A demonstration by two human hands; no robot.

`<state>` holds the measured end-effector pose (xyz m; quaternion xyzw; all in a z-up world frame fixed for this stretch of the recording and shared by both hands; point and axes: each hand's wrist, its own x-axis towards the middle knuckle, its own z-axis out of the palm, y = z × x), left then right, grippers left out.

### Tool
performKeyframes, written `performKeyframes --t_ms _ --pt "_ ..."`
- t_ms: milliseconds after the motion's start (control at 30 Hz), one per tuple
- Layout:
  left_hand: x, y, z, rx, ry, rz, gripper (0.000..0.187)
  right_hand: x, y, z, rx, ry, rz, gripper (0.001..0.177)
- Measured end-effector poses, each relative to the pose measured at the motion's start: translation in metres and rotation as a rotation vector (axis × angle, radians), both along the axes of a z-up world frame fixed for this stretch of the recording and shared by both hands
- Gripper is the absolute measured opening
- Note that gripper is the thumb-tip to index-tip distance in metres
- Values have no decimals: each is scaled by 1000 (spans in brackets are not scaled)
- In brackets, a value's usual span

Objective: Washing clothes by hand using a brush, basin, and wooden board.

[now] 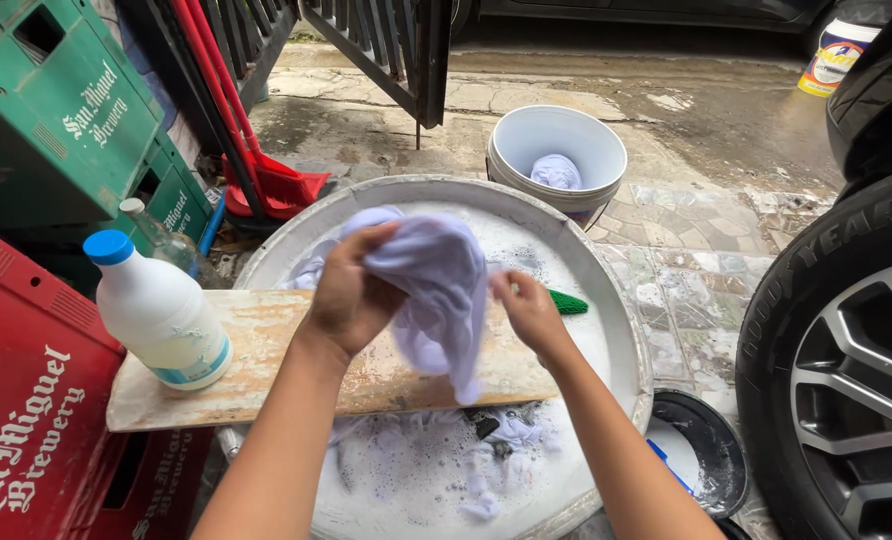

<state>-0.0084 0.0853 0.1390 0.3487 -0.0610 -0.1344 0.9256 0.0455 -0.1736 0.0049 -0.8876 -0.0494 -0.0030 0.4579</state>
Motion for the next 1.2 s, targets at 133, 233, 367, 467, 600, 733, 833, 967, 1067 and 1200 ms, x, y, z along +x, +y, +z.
performKeyframes --t_ms 133,233,367,467,600,733,833,967,1067,1200 --pt "1 -9 7 250 2 -1 34 -41 41 91 883 107 236 35" --pt "-3 -7 22 235 18 115 36 -43 43 86 524 3 344 15" --pt "-14 3 27 67 -4 109 45 -44 46 63 170 72 447 18" --pt "-7 3 9 76 -27 25 45 -41 50 75 416 -95 410 25" --pt "-8 2 -5 274 -60 -86 33 -39 61 100 915 278 509 45" --pt "-1 15 -3 407 5 13 25 -22 46 103 392 288 462 40" --pt "6 49 -11 568 127 161 22 -2 16 137 868 182 311 33" --pt "20 90 -2 867 263 345 29 15 -16 203 644 111 139 30" --pt "23 113 17 866 358 497 30 2 -16 260 523 153 -39 32" --pt "26 120 28 576 372 521 27 5 -31 274 453 205 -121 39"
